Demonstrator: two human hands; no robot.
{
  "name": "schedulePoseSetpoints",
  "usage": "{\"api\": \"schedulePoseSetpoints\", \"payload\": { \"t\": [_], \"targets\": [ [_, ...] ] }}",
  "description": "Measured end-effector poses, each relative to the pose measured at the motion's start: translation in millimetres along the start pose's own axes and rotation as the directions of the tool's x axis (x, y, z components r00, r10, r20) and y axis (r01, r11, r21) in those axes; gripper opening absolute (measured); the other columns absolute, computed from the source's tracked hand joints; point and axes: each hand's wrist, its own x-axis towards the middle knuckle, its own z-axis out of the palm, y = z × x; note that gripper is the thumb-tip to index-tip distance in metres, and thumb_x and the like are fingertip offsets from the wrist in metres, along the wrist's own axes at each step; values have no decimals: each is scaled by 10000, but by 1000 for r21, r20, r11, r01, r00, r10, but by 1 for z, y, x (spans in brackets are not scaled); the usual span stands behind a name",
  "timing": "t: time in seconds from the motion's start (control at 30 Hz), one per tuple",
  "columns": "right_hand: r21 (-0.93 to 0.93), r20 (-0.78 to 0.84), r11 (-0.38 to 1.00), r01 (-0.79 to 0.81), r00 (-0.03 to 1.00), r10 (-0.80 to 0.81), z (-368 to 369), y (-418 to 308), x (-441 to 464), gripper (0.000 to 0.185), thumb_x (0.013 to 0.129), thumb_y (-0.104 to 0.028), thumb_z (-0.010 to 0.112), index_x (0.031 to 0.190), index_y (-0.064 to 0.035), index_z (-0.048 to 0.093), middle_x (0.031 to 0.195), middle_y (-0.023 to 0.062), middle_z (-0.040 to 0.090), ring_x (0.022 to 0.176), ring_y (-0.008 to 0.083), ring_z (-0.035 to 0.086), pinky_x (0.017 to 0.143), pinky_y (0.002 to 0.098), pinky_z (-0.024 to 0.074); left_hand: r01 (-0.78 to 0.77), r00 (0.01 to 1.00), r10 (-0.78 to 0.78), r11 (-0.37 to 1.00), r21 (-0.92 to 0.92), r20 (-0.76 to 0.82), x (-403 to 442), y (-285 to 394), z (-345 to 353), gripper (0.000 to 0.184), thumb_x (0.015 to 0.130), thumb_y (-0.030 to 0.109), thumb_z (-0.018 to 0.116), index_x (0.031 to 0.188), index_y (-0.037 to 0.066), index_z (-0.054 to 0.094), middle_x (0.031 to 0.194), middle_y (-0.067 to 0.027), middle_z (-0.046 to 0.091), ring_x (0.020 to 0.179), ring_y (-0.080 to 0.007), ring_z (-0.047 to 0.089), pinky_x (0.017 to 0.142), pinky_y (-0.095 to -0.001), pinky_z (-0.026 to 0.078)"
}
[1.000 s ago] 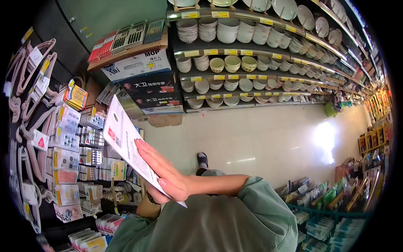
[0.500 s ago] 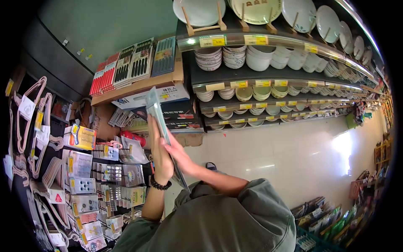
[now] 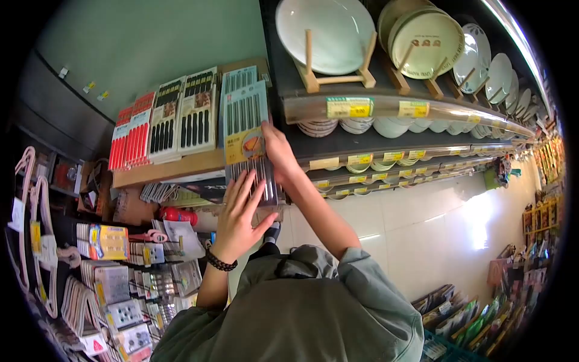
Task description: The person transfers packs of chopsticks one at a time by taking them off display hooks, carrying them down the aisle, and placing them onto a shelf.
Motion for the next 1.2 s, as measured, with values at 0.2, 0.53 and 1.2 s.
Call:
{"api": "schedulePoseSetpoints", "payload": {
  "t": [0.2,0.53,1.2],
  "targets": [
    [-430,-77,865,259,944,-321,0,3,120,328,1030,-206,446,1181,54,578,1044,112,660,899,146,608,761,303,490,-39,988,57,991,128,-146,54,-83,22,418,890,52,619,1304,22,565,1399,-154,503,1301,-321,476,1087,-466,393],
    [-933,39,256,254,776,-630,-16,28,187,482,870,-146,629,1280,88,526,1211,235,584,1092,297,548,937,372,428,-24,988,32,998,58,-151,80,-140,42,413,791,27,613,1200,-17,584,1344,-181,524,1291,-339,471,1082,-468,401],
    [-833,198,383,399,861,-468,46,13,-43,221,844,58,563,1049,47,644,1067,177,650,987,325,631,854,379,493,-42,980,38,999,-15,-195,81,-149,61,334,895,47,555,1224,-4,586,1347,-192,539,1294,-366,473,1069,-499,390]
  ]
}}
